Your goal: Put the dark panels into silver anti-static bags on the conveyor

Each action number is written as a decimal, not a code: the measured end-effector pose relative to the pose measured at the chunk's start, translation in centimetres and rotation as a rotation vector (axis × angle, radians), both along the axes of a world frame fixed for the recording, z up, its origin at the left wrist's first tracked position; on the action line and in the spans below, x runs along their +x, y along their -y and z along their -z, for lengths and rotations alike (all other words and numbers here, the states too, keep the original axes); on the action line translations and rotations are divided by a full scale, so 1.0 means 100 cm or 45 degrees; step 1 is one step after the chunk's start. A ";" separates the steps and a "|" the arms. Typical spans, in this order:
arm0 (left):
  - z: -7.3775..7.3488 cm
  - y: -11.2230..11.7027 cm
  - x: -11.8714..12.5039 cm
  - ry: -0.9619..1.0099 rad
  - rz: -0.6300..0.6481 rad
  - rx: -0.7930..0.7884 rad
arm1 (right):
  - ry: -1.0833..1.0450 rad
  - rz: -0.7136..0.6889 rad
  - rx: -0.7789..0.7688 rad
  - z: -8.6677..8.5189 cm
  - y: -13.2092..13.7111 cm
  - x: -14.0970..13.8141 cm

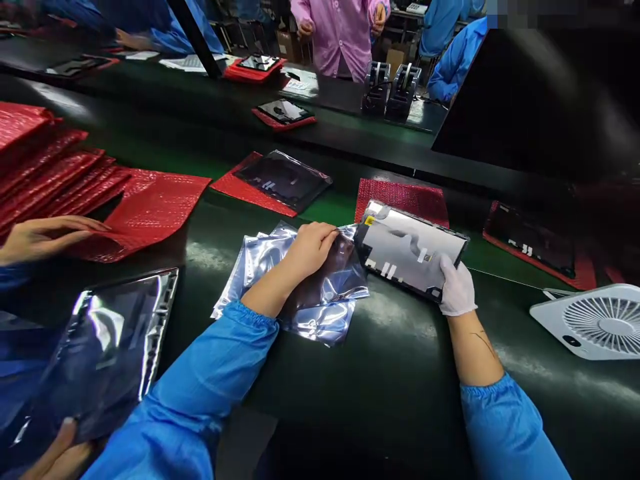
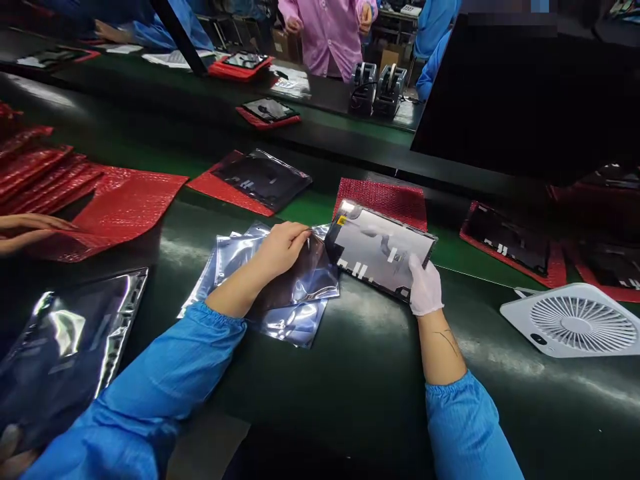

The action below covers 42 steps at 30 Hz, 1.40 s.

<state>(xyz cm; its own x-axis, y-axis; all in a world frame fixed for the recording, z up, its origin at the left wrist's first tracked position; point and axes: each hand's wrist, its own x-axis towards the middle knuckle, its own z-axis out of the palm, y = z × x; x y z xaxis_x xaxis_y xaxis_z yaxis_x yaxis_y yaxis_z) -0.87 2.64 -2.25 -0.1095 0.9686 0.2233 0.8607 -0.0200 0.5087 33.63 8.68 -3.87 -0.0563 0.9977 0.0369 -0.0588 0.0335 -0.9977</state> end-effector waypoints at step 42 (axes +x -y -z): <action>-0.021 0.014 0.013 0.001 0.137 0.113 | 0.675 -0.528 0.052 -0.051 0.006 0.034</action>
